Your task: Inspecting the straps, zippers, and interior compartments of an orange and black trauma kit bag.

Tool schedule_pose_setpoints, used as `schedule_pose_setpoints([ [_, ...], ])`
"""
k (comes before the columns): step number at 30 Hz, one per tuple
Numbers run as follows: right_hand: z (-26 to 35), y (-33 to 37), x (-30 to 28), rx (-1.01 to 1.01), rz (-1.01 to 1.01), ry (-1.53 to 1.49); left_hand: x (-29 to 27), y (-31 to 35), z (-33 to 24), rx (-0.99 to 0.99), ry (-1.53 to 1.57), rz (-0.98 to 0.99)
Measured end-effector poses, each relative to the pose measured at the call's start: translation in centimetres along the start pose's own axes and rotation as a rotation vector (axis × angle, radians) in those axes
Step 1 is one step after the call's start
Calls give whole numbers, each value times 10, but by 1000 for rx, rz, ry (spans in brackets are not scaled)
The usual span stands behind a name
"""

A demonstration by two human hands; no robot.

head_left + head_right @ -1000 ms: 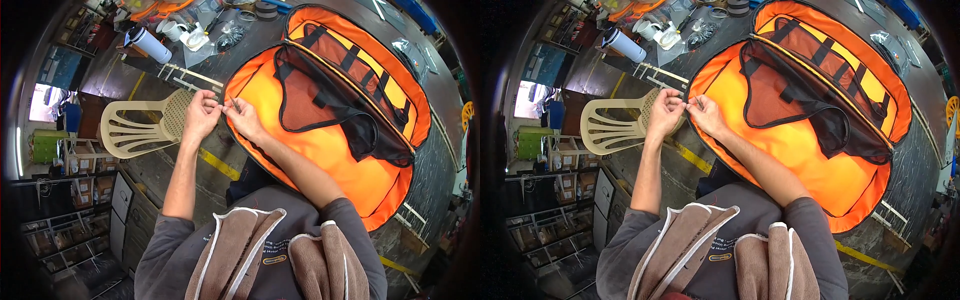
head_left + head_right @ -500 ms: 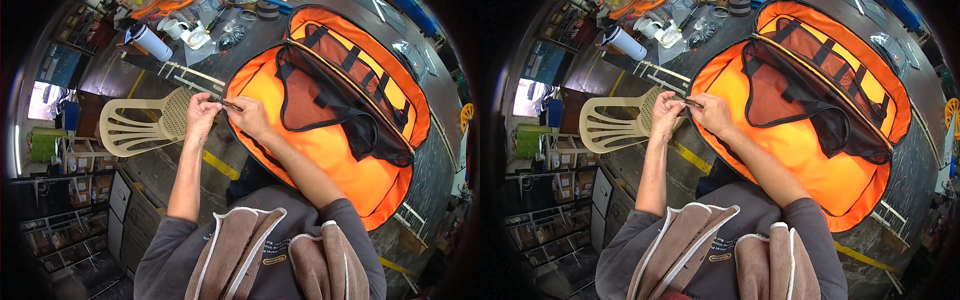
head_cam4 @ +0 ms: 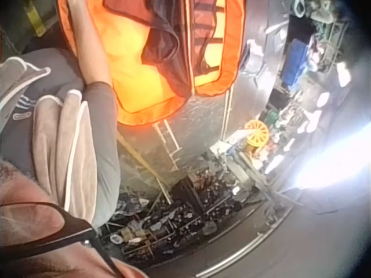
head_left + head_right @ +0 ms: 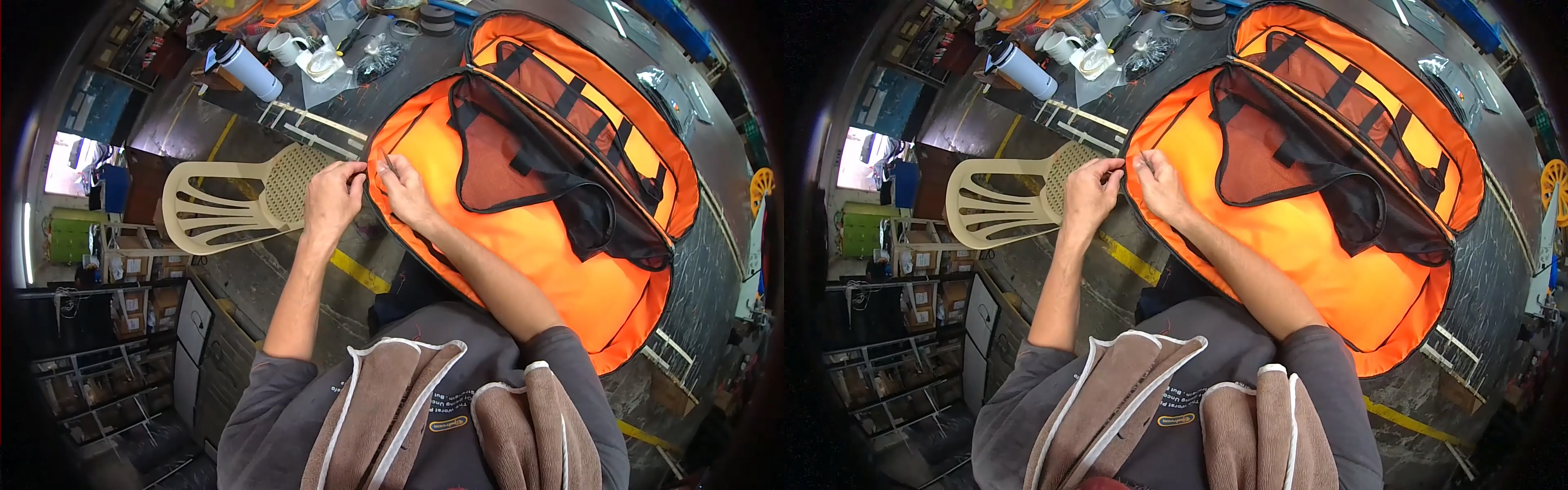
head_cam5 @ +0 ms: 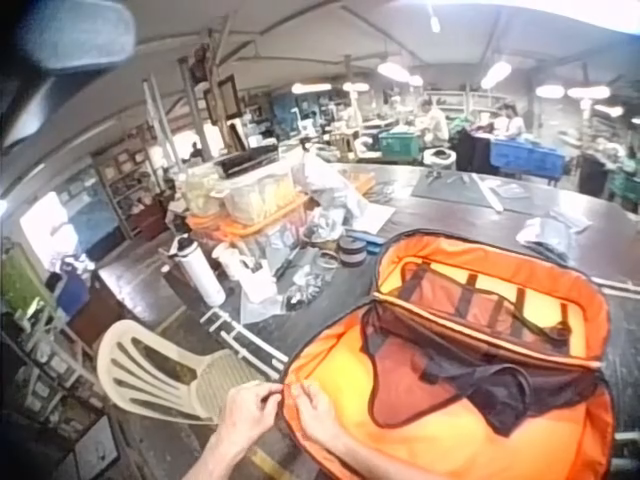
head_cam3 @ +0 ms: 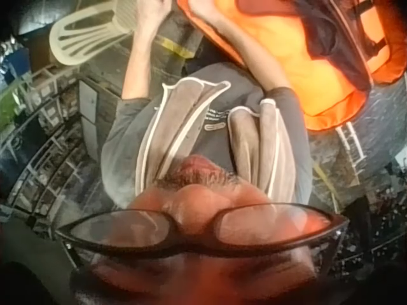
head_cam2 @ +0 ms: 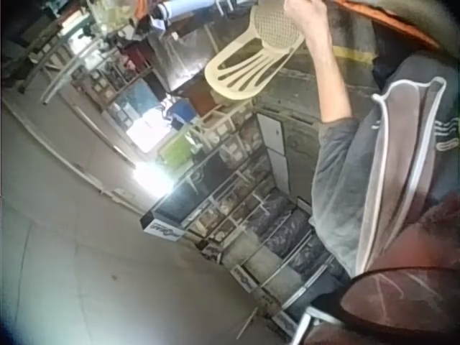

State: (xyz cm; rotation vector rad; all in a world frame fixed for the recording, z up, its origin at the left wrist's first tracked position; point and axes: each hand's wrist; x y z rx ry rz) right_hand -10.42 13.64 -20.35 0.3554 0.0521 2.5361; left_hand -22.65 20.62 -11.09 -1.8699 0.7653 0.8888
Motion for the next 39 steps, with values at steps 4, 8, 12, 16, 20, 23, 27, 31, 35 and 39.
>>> schedule_pose_setpoints([
  [4, 18, 27, -19, 160, -25, 171, -5, 4, 20, -352, 343, 105],
  [8, 15, 30, -25, -108, -63, 297, 16, 15, 37, -504, 748, -74],
  [12, 15, 32, -22, -58, 16, 312, 29, 25, 41, -617, 922, -224],
  [16, 11, 33, -17, -20, 27, 300, 30, 20, 34, -760, 1141, -326],
  [20, 3, 31, -13, -12, 20, 279, 30, 22, 39, -770, 1194, -330],
  [23, 1, 29, -12, -30, 14, 262, 30, 22, 43, -792, 1225, -319],
  [27, 0, 28, -8, 1, 20, 252, 30, 22, 44, -801, 1263, -316],
  [31, -9, 25, -5, 75, 34, 123, 30, 21, 44, -806, 1278, -319],
  [35, -15, 19, -3, 81, 71, 46, 30, 22, 46, -806, 1282, -325],
  [39, -14, 16, -5, 79, 79, 111, 29, 22, 47, -812, 1285, -297],
])
Point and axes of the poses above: each hand's wrist, its own y-axis away from the middle knuckle, its own x-axis out of the palm, z = x × y, and after that the axes turned 15 degrees about x, right-handed
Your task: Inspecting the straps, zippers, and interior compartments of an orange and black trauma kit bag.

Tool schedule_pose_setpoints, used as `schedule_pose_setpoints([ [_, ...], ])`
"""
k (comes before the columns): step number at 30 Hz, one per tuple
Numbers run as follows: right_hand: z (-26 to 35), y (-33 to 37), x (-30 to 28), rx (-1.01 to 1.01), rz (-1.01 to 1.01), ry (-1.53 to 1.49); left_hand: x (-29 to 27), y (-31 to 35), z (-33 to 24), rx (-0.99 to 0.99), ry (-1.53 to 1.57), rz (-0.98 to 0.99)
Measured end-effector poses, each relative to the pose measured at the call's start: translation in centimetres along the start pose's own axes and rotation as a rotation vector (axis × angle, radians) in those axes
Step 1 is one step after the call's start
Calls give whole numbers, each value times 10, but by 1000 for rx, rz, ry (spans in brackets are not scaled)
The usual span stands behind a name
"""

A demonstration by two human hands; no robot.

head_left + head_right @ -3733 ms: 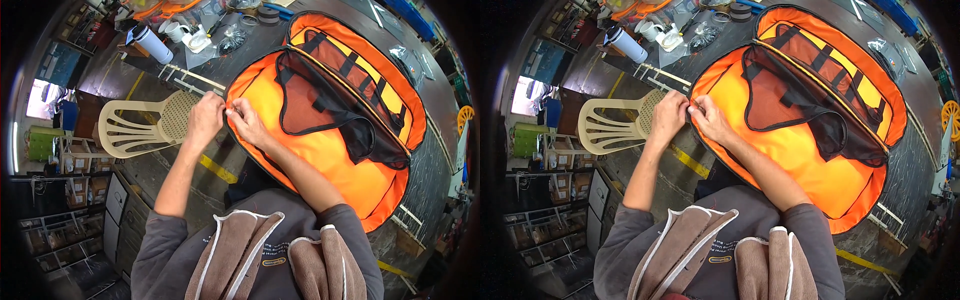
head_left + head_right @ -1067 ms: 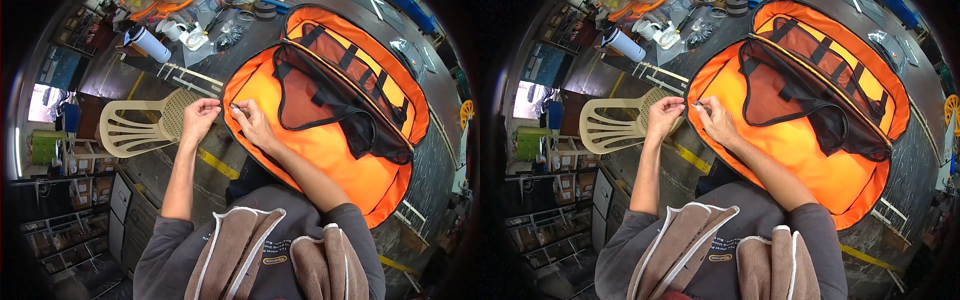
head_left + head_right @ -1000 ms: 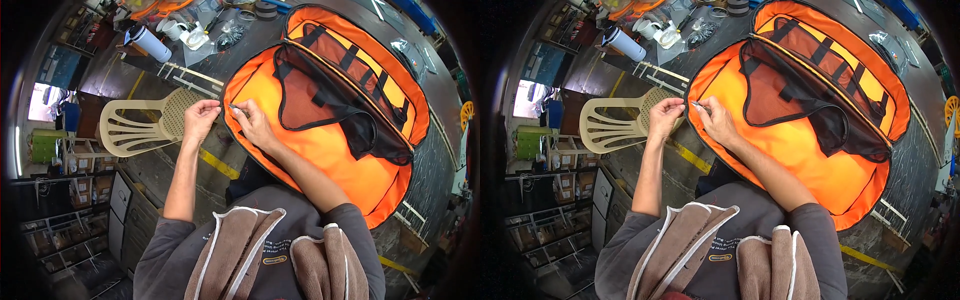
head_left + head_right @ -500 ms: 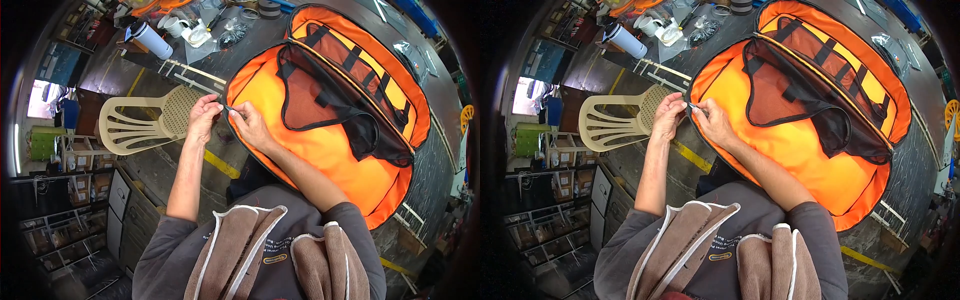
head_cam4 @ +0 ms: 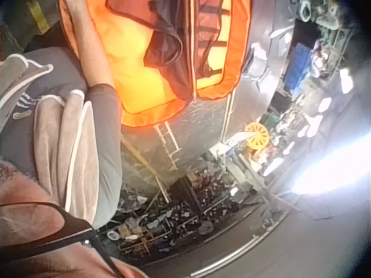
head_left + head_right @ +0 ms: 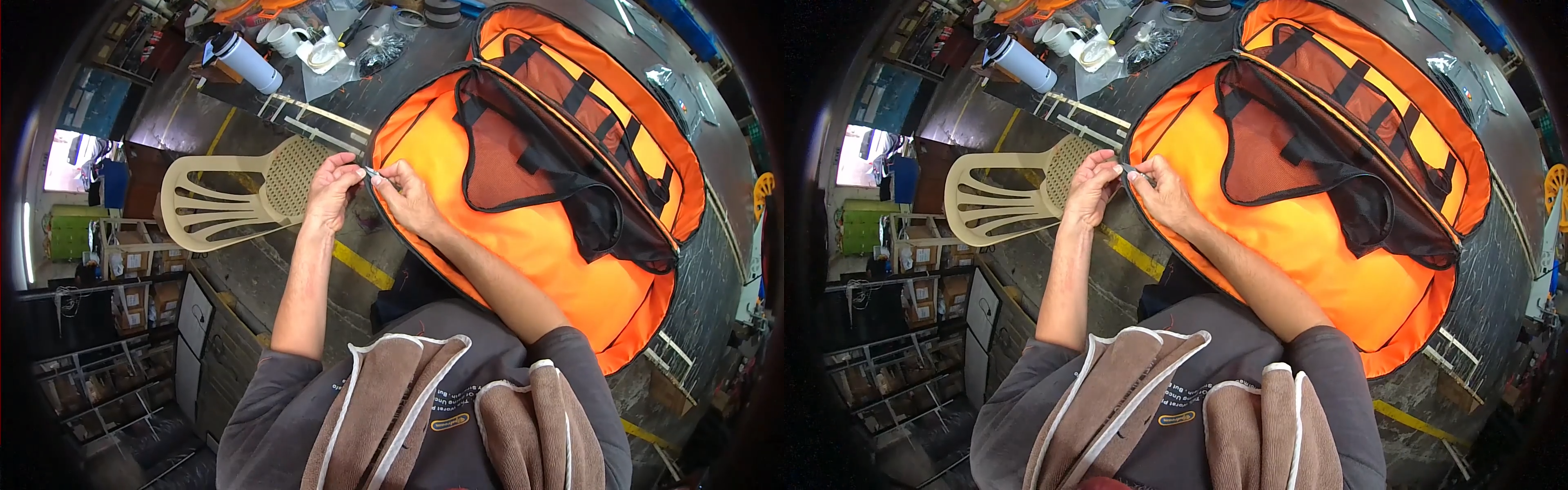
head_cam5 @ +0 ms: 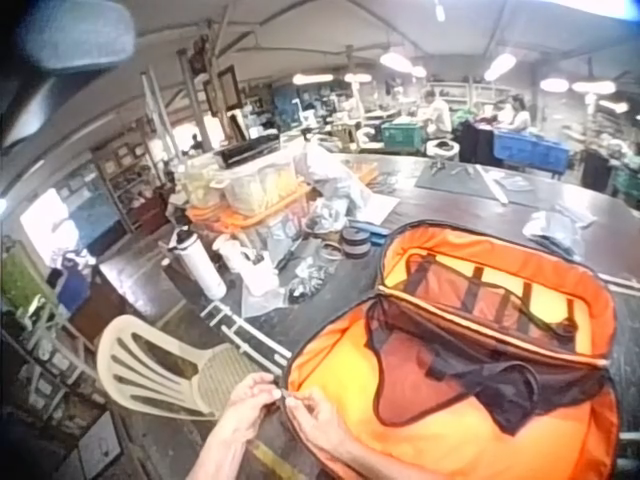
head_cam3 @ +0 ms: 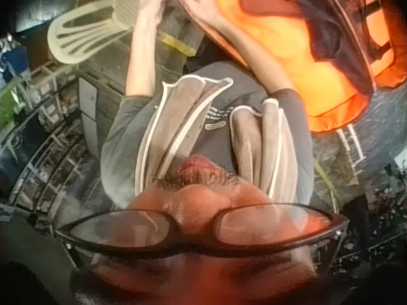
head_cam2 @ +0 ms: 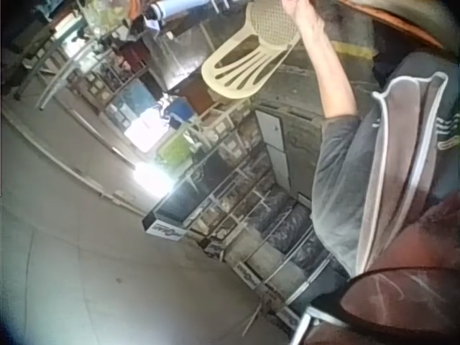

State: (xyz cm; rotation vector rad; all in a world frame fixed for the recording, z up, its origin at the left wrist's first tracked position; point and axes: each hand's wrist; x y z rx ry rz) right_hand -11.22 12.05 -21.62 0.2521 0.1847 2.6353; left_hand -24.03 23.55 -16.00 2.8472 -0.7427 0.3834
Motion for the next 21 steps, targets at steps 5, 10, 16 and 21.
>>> schedule_pose_setpoints([
  [5, 7, 4, -3, 166, 17, 5, 0, 2, 0, 11, -18, -2],
  [10, 15, 3, -8, 192, 90, -3, 0, 2, -2, -12, -3, 0],
  [16, 5, -2, -6, 152, 132, -46, -10, -1, 3, -34, -15, 28],
  [21, -12, -5, -1, 77, 140, -179, -6, -1, 2, -17, -29, 32],
])
Point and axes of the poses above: each hand's wrist, its own y-axis away from the middle knuckle, its own x-axis out of the palm, z = x × y, and after that the axes turned 15 degrees about x, right-handed
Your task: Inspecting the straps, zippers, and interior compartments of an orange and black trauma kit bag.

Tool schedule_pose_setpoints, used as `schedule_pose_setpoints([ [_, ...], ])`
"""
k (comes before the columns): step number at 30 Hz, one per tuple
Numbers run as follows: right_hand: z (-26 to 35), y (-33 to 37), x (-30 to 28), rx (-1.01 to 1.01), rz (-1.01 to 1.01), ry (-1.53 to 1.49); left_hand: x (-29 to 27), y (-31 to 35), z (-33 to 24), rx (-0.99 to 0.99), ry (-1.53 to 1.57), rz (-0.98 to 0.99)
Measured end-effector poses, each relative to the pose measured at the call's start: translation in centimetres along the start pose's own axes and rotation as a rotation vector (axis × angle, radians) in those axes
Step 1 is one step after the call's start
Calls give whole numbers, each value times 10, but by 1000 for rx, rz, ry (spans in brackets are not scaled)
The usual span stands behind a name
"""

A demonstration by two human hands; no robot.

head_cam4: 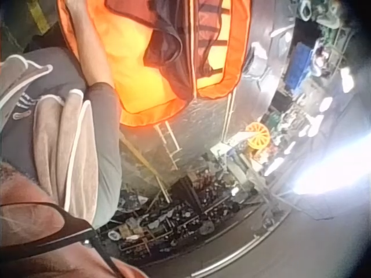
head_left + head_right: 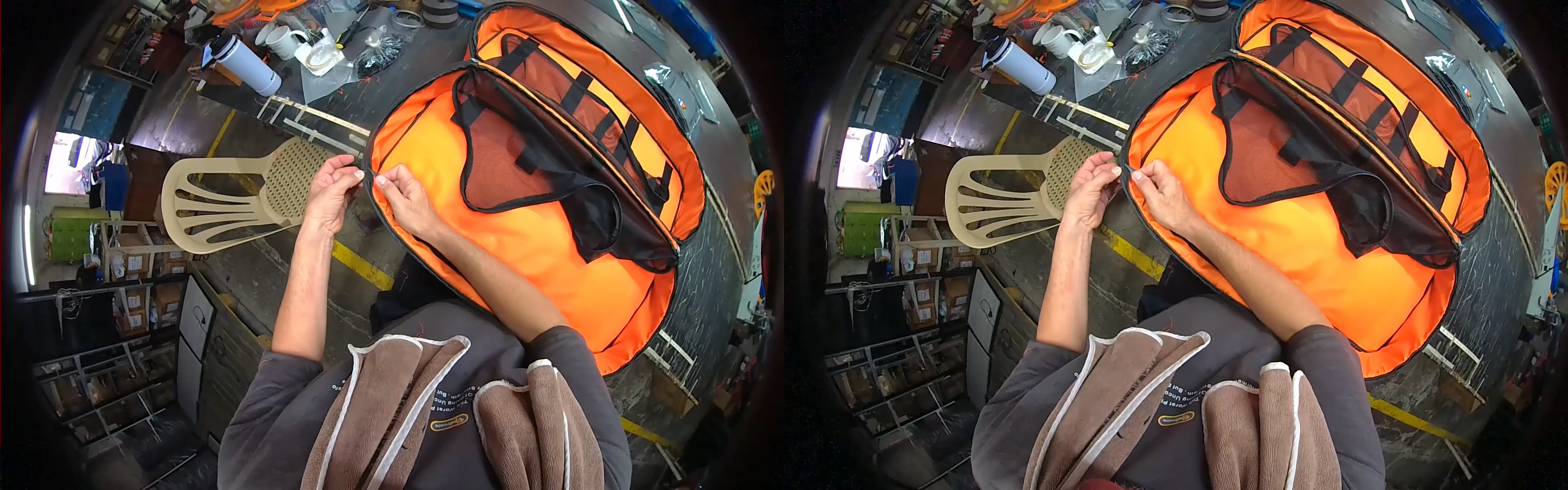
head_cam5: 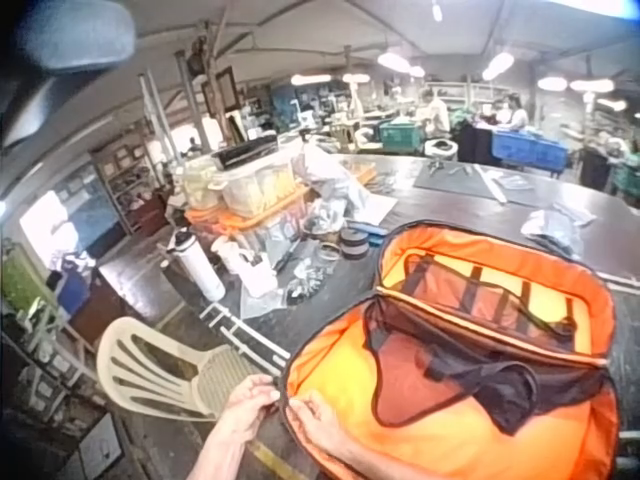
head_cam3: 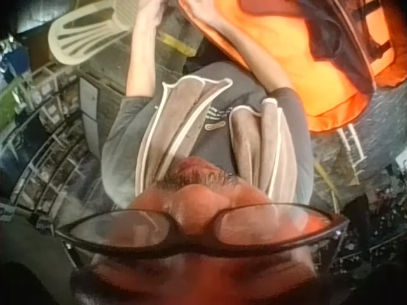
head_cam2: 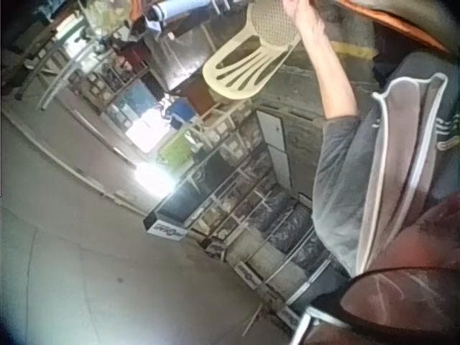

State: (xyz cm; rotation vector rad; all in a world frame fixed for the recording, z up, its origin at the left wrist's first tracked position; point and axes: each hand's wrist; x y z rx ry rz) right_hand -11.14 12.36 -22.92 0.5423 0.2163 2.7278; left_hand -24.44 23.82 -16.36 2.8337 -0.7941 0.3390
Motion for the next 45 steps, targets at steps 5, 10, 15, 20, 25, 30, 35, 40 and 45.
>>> schedule_pose_setpoints([
  [5, -2, -2, -5, -137, -96, -106, 17, 6, -2, 71, -32, -34],
  [10, 38, 21, 13, -105, -155, 124, -5, 21, 8, 167, -80, -173],
  [15, 79, 43, -34, -82, -201, 454, 21, 30, 1, 201, -266, -155],
  [20, 137, 105, -110, -324, -253, 1210, 38, 35, -1, 455, -613, -38],
  [25, 165, 191, -190, -319, -558, 1490, 29, 25, -10, 555, -866, -68],
  [30, 164, 261, -245, -15, -1068, 1580, 98, 40, -39, 789, -970, 272],
  [35, 144, 283, -216, -103, -634, 1146, 171, 59, -12, 752, -1164, 900],
  [40, 150, 309, -161, -80, -377, 835, 179, 63, 14, 851, -1468, 921],
  [45, 148, 332, -168, 79, -355, 807, 125, 34, -6, 844, -1349, 675],
])
Point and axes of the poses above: each hand's wrist, its own y-axis away from the middle knuckle, its own x-axis out of the palm, z = x × y, and after that the axes turned 15 degrees about x, right-handed
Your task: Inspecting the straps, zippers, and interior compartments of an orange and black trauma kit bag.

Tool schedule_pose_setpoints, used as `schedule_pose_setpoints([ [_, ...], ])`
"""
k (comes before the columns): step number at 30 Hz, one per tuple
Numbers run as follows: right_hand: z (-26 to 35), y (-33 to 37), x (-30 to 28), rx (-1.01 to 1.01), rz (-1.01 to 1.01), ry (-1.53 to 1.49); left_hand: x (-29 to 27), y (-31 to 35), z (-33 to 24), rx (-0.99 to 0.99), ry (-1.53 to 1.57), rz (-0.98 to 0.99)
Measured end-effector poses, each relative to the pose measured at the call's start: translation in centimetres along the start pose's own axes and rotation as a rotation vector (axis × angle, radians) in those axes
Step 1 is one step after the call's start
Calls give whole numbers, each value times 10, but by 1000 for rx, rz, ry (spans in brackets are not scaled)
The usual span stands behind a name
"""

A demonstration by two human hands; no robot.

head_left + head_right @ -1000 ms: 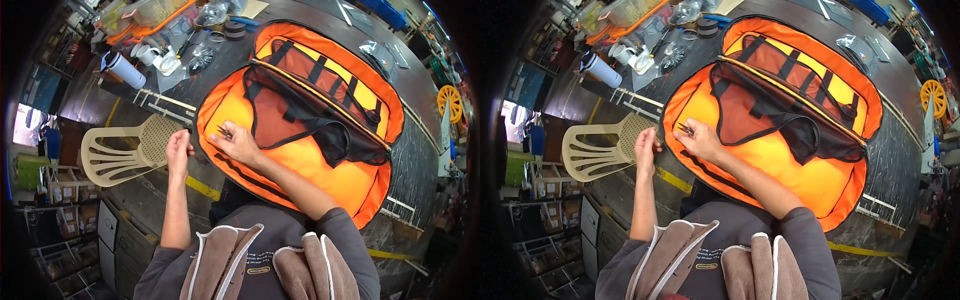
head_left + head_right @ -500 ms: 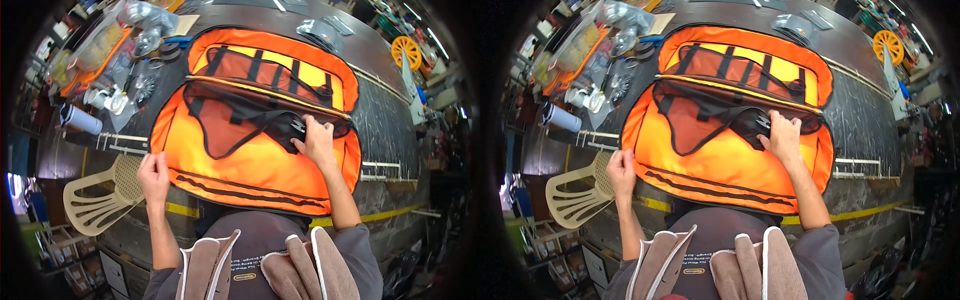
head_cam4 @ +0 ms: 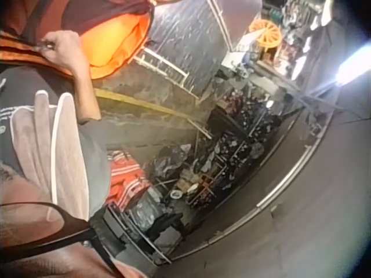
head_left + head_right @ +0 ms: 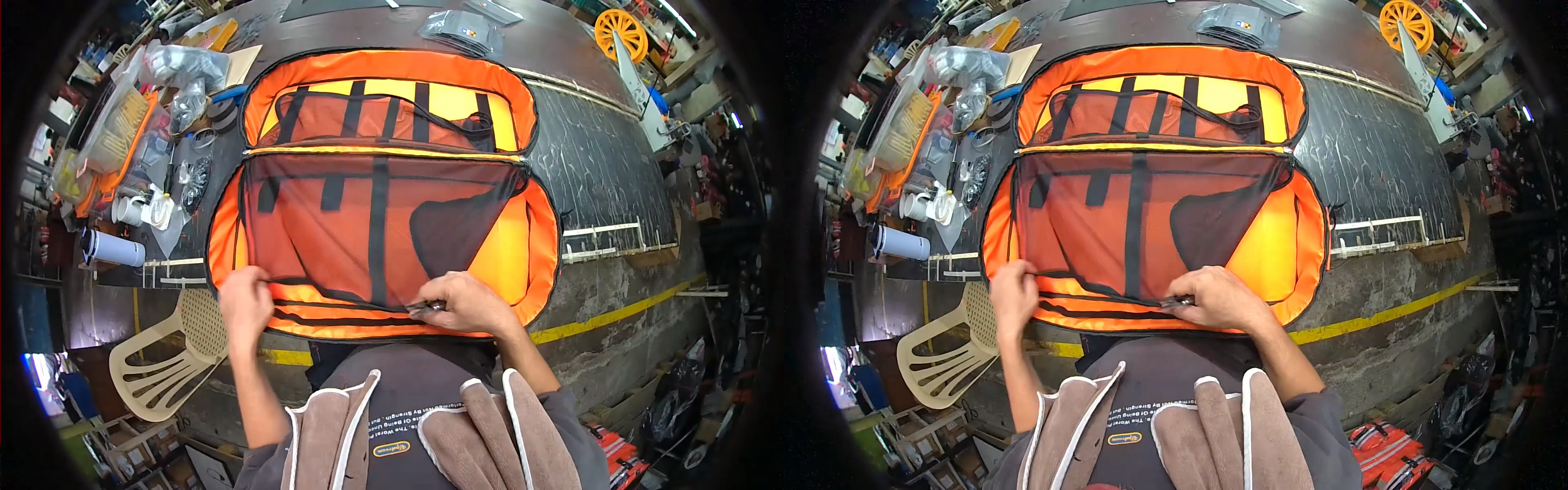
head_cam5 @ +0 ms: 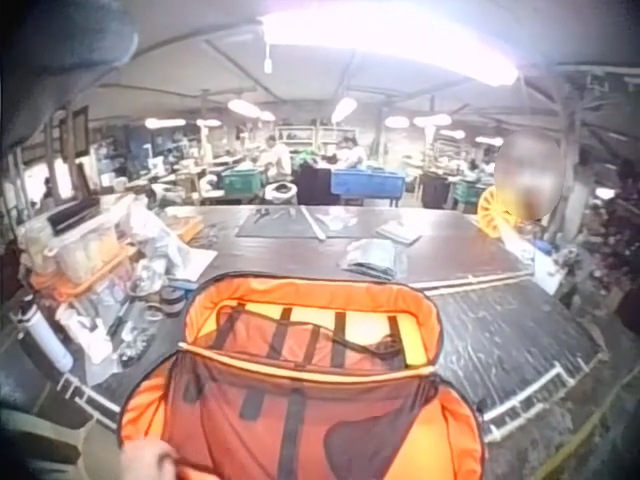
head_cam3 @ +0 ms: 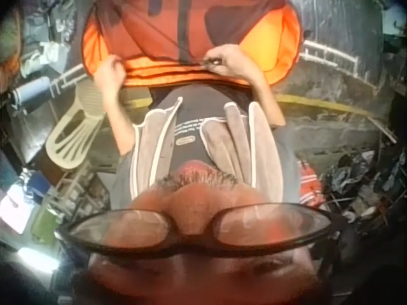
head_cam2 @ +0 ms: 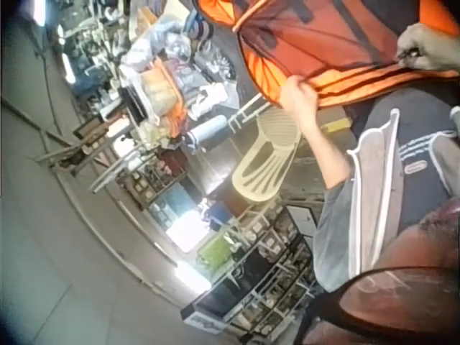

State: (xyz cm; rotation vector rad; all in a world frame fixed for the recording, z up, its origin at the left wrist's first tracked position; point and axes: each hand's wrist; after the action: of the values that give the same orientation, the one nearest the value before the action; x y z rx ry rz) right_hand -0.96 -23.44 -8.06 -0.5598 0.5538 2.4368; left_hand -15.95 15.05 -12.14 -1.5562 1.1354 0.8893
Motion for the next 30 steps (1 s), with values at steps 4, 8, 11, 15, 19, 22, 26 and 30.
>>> schedule_pose_setpoints([
  [4, -8, 17, -39, 93, 14, 23, -44, 29, 28, -236, -98, -526],
  [8, -20, 2, -114, 200, -347, -50, -24, 77, 35, -553, 259, -670],
  [11, -35, -40, -168, 218, -692, 179, 11, 98, -15, -1040, 906, -684],
  [15, -95, -97, -235, 559, -1063, 430, 30, 91, -92, -1154, 1660, -199],
  [19, -198, -125, -267, 691, -1085, 295, 57, 63, -123, -972, 1440, -370],
  [22, -218, -123, -262, 562, -1137, 150, 62, 63, -113, -798, 1329, -569],
  [26, -238, -58, -254, 520, -1263, -121, 23, 12, -103, -734, 1246, -469],
  [30, -233, -7, -218, 437, -1255, -297, -11, -59, -80, -548, 1087, -418],
])
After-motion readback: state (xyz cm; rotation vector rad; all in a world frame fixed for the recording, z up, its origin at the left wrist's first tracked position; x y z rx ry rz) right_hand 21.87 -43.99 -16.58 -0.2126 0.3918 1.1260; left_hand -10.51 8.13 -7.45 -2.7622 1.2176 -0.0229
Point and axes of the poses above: each hand's wrist, its own y-axis away from the middle knuckle, its own x-axis out of the palm, z = x × y, and after that the axes turned 15 degrees about x, right-handed
